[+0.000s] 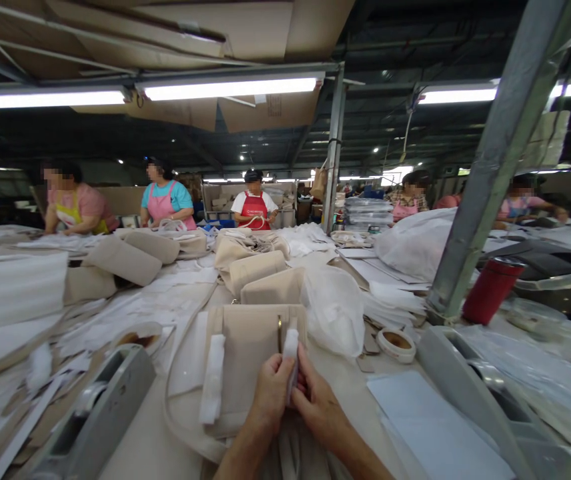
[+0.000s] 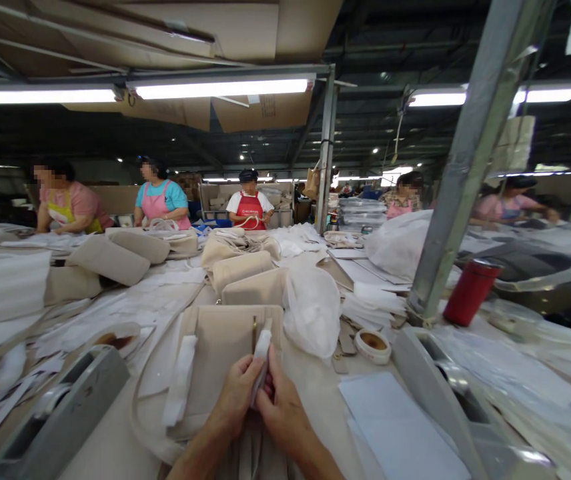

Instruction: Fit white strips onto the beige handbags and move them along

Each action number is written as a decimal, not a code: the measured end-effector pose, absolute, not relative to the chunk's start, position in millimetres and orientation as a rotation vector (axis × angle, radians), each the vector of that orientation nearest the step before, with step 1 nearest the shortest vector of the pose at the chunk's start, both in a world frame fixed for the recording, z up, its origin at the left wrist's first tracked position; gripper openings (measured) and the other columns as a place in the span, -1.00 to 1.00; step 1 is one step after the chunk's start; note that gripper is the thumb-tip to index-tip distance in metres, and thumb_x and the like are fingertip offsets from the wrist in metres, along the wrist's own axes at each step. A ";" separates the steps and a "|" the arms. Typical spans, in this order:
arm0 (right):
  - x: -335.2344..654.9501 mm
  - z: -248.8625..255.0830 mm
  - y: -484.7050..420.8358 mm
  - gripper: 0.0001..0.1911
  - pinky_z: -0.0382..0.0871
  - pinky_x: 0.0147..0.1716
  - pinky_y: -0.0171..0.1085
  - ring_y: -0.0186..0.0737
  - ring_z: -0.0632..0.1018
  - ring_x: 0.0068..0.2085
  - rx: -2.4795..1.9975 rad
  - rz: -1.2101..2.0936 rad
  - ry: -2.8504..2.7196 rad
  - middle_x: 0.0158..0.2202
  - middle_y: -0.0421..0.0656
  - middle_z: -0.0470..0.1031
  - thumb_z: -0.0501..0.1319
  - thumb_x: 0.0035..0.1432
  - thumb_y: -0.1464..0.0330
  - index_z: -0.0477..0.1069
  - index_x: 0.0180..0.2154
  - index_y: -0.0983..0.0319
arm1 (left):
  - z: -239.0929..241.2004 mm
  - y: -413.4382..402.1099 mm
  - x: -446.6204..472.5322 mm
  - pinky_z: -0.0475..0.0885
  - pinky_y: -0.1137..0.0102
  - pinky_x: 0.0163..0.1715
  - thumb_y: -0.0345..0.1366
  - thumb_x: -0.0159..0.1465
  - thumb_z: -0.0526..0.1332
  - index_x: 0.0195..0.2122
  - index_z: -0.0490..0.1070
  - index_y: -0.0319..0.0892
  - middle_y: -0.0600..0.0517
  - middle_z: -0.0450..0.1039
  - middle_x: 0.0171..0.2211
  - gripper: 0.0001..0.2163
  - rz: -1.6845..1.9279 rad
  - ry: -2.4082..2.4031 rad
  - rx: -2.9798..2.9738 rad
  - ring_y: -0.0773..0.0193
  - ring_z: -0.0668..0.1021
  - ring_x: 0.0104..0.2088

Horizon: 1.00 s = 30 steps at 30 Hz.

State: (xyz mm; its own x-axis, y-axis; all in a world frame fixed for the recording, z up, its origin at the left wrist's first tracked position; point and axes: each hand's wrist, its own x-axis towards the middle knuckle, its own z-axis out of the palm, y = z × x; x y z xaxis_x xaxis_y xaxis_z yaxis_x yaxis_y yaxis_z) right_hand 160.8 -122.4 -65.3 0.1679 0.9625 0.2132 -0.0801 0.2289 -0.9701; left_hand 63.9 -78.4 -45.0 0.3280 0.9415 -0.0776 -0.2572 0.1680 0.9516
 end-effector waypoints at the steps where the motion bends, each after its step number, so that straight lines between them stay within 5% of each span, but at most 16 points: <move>1: 163.1 -62.6 -123.3 -0.25 0.26 0.16 -0.10 -0.05 0.44 0.12 -1.007 1.049 -1.122 0.16 -0.11 0.39 0.26 -0.05 0.44 0.23 0.23 0.13 | -44.9 -78.6 63.4 0.28 0.44 -0.58 0.17 -0.09 0.32 -0.48 0.34 -0.21 0.09 0.39 -0.62 -0.51 0.996 0.824 1.044 0.35 0.40 -0.61; 10: 152.0 -62.1 -120.3 -0.24 0.32 0.08 -0.11 -0.06 0.47 0.04 -1.025 0.960 -1.047 0.06 -0.11 0.47 0.26 -0.08 0.45 0.24 0.22 0.12 | -47.5 -77.1 61.5 0.32 0.49 -0.55 0.09 -0.01 0.31 -0.47 0.32 -0.20 0.13 0.37 -0.59 -0.58 1.060 0.836 1.128 0.38 0.42 -0.57; 13: 152.0 -52.3 -119.7 -0.32 0.44 -0.23 -0.27 -0.21 0.52 -0.21 -0.785 1.234 -0.939 -0.12 -0.18 0.54 0.28 -0.07 0.46 0.31 0.15 0.11 | -48.4 -77.0 62.7 0.22 0.52 -0.69 0.08 0.01 0.31 -0.49 0.31 -0.18 0.18 0.31 -0.67 -0.60 1.082 0.882 1.166 0.44 0.33 -0.68; 15: 154.2 -46.0 -118.2 -0.49 0.36 -0.52 -0.36 -0.32 0.43 -0.50 -0.682 1.387 -0.850 -0.42 -0.24 0.50 0.30 0.04 0.35 0.37 0.07 0.18 | -47.8 -78.5 63.5 0.13 0.53 -0.77 0.10 0.03 0.29 -0.46 0.31 -0.17 0.21 0.26 -0.73 -0.60 1.068 0.909 1.174 0.45 0.27 -0.75; 18: 157.6 -42.8 -114.9 -0.58 0.24 -0.67 -0.40 -0.41 0.27 -0.66 -0.657 1.397 -0.804 -0.63 -0.34 0.31 0.32 0.09 0.16 0.44 -0.06 0.25 | -44.7 -80.9 62.6 0.14 0.54 -0.78 0.13 0.01 0.29 -0.43 0.32 -0.17 0.21 0.26 -0.75 -0.57 1.041 0.919 1.160 0.44 0.28 -0.77; 25: 164.4 -38.2 -122.2 -0.39 0.39 -0.21 -0.33 -0.28 0.50 -0.18 -0.591 1.424 -0.980 -0.03 -0.18 0.49 0.32 -0.08 0.52 0.37 0.06 0.12 | -35.5 -79.6 54.9 0.34 0.47 -0.63 0.18 -0.14 0.36 -0.43 0.34 -0.23 0.11 0.38 -0.60 -0.46 0.982 0.843 1.043 0.41 0.39 -0.63; 30: 157.6 -45.6 -119.4 -0.30 0.33 -0.42 -0.41 -0.34 0.49 -0.34 -0.811 1.207 -1.113 -0.06 -0.18 0.53 0.18 -0.10 0.55 0.26 0.15 0.16 | -42.6 -77.6 59.2 0.30 0.48 -0.60 0.11 -0.10 0.37 -0.44 0.36 -0.24 0.05 0.44 -0.58 -0.51 1.026 0.832 1.026 0.36 0.44 -0.59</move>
